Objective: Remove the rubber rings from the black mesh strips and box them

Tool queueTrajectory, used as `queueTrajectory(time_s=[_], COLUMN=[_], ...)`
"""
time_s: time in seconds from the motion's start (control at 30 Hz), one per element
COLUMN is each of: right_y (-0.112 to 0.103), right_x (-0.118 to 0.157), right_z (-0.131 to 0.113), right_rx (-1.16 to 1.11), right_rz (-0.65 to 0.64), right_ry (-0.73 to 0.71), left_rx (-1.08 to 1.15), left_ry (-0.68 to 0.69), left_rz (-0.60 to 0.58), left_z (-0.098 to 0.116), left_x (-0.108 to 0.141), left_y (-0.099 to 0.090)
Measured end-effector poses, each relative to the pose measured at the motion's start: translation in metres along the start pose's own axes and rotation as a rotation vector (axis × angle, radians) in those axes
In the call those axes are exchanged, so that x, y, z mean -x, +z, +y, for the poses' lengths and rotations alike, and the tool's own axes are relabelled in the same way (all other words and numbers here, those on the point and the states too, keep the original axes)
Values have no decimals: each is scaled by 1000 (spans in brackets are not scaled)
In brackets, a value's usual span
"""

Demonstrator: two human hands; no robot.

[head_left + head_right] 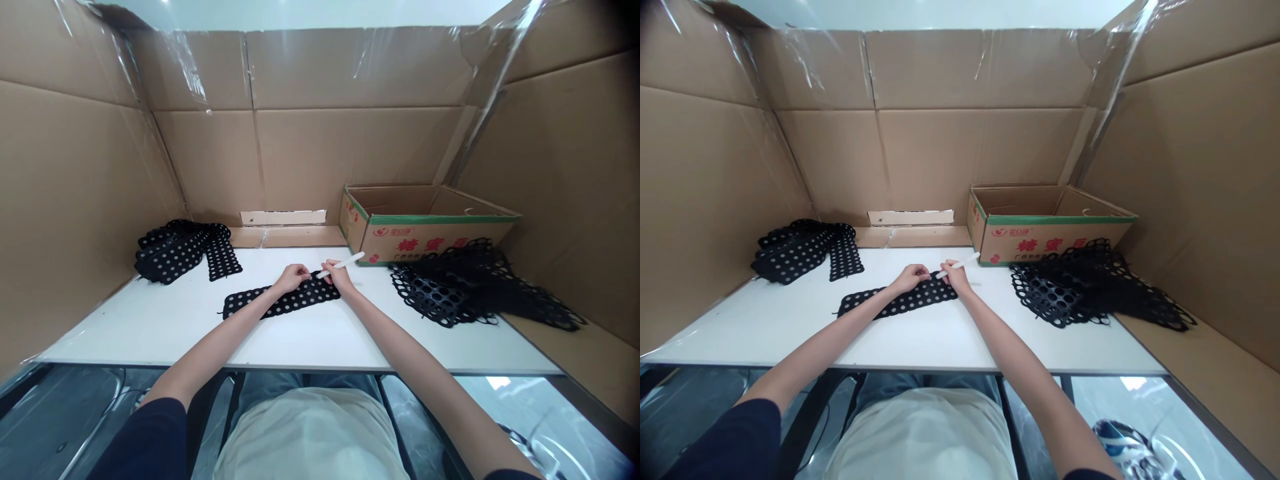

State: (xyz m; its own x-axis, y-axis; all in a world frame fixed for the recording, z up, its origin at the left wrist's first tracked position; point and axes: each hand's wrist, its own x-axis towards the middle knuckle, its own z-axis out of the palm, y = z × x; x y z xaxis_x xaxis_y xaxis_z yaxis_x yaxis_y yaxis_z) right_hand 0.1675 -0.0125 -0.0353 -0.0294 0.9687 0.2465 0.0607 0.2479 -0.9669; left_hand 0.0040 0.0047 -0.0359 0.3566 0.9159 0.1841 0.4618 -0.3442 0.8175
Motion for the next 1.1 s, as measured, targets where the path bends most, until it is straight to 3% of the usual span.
queueTrajectory(time_s=[0.13, 0.37, 0.5, 0.67, 0.83, 1.1], right_y=[-2, -5, -4, -5, -5, -7], right_x=[-2, -5, -2, 1, -2, -4], right_z=[-1, 3, -1, -6, -2, 4], right_rx=[-54, -137, -132, -102, -37, 10], right_rz=[15, -59, -78, -78, -99, -164], right_ry=[9, 36, 57, 57, 20, -56], left_rx=[-26, -148, -187, -214, -197, -239], left_ry=[6, 68, 91, -14, -43, 40], left_rz=[-39, -205, -120, 33, 59, 65], left_z=[1, 4, 6, 7, 5, 7], left_x=[0, 4, 8, 8, 7, 12], left_y=[-7, -30, -23, -6, -1, 1])
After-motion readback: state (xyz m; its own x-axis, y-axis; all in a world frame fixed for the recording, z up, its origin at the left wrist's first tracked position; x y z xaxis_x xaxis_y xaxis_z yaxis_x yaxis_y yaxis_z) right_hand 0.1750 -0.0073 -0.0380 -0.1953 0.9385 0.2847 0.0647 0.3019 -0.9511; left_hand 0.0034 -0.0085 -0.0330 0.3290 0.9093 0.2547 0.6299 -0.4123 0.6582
